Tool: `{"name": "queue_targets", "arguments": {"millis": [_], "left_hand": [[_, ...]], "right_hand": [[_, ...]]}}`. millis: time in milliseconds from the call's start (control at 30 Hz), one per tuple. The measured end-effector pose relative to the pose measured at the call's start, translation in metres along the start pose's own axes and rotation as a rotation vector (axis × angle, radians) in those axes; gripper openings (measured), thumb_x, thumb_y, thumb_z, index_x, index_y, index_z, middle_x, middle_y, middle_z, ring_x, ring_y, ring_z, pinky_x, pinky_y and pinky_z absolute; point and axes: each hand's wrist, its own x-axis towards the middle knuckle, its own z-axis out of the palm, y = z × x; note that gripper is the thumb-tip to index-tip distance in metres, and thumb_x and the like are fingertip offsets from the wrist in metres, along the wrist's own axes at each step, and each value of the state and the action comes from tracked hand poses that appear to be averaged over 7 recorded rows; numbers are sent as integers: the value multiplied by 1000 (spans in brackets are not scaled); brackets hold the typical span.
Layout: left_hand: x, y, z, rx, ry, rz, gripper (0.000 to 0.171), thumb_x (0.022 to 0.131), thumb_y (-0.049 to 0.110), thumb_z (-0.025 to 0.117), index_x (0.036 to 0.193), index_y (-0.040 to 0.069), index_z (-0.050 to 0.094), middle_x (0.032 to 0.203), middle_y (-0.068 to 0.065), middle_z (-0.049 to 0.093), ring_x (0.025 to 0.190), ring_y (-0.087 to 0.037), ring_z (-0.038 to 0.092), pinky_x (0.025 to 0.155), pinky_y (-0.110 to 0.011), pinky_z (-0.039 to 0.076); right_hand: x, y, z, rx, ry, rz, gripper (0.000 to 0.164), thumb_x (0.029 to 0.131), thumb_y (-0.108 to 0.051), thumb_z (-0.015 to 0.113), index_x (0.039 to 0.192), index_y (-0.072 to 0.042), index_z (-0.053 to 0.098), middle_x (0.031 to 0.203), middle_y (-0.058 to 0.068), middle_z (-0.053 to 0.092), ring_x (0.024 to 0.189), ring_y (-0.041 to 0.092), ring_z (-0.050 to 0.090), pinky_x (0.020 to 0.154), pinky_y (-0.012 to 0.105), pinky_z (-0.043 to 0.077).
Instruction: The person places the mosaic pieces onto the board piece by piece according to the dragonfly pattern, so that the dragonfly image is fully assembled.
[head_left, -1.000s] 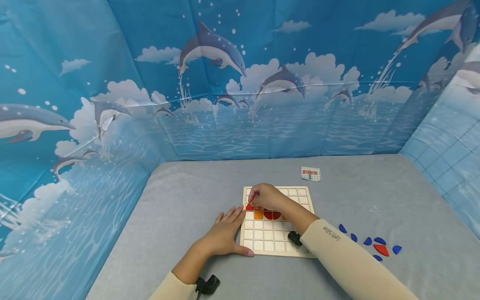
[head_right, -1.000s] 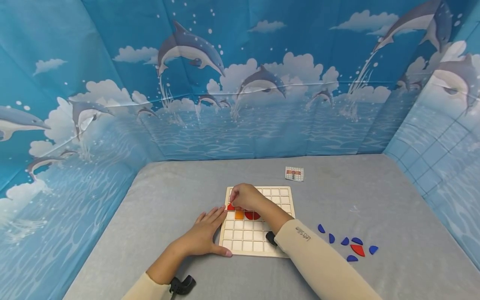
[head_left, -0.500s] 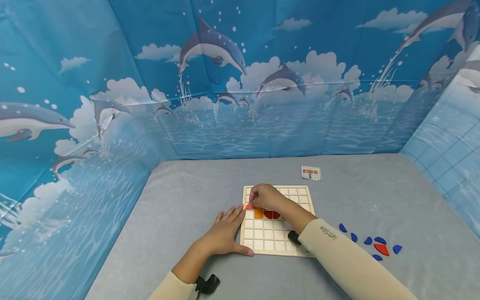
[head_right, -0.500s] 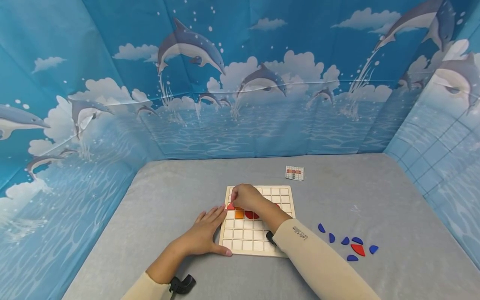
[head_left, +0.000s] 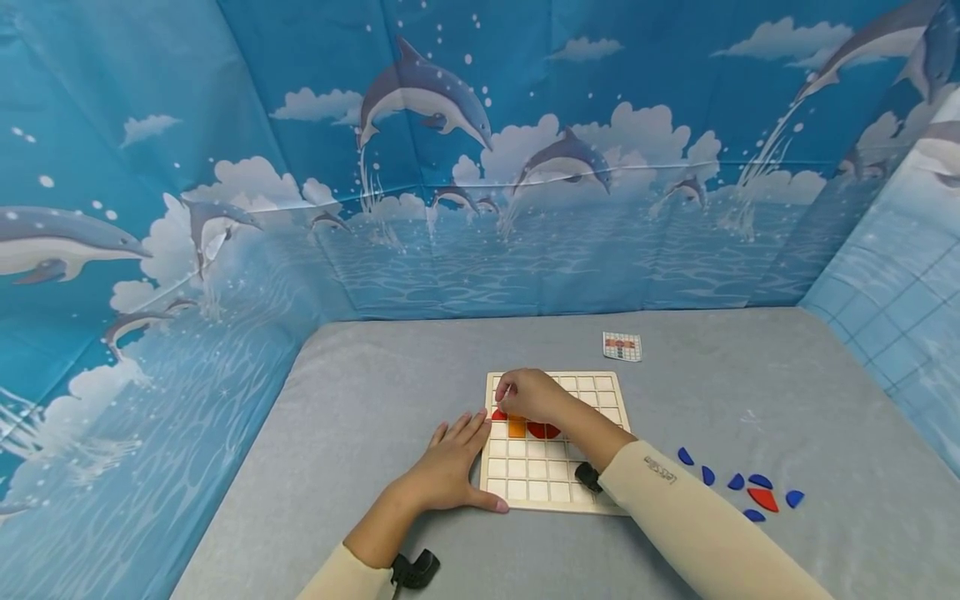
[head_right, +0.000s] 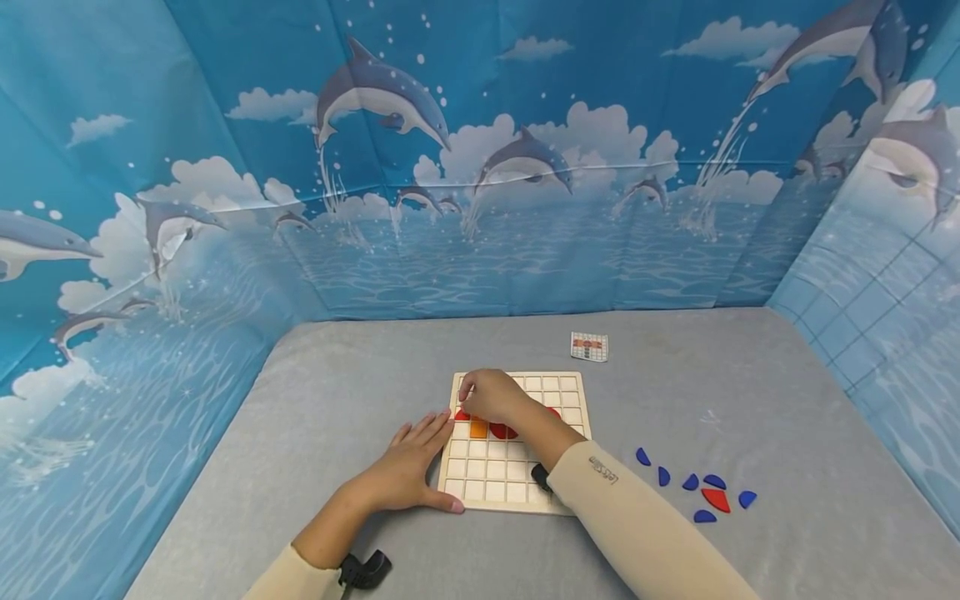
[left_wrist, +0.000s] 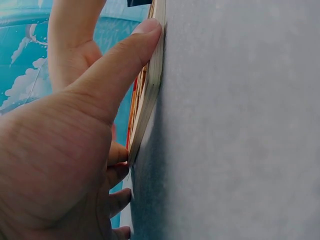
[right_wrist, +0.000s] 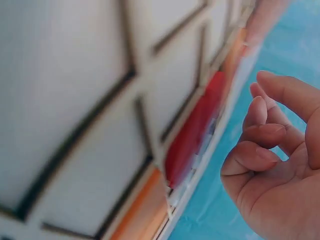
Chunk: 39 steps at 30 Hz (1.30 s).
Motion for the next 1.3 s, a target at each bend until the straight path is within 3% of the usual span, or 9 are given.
{"name": "queue_targets", "arguments": {"millis": [233,400,800,1067,1300], "left_hand": [[1,1,0,13,0,-8,127,71,78,74,163,10,18,172,-4,11,159,-30,12,124,-63,15],[0,2,1,2,-5,-18,128,70,78,74,163,10,18,172,-4,11,159,-30,12,124,-63,14],[2,1,2,-17,-10,-38,129,68,78,75,163,12,17,172,-3,11,159,-30,12,124,-63,13],[1,0,3,-29,-18,-39,130,69,78,76,164,13,16,173,-1,9,160,-28,10,124,-62,13],[1,2,2,-33,-18,-44,129,69,77,76,164,13,16,173,-2,9,160,-28,9,124,-62,12]], "right_hand": [[-13,-1,-20,142,12,-17,15,94,-20,71,106,-12,74,82,4,59,62,17,48,56,29,41],[-25,3,-31,213,43,-30,20,96,-24,69,112,-13,73,88,4,60,72,21,53,62,32,45],[-61,24,-66,414,180,-81,21,100,-22,64,118,-14,69,96,6,62,81,29,53,68,30,49],[-94,34,-84,411,264,-95,26,101,-24,64,122,-9,66,99,9,60,77,21,53,68,26,48],[-132,52,-96,330,305,-15,34,101,-37,62,125,-12,64,107,11,63,84,16,58,73,25,52]]}}
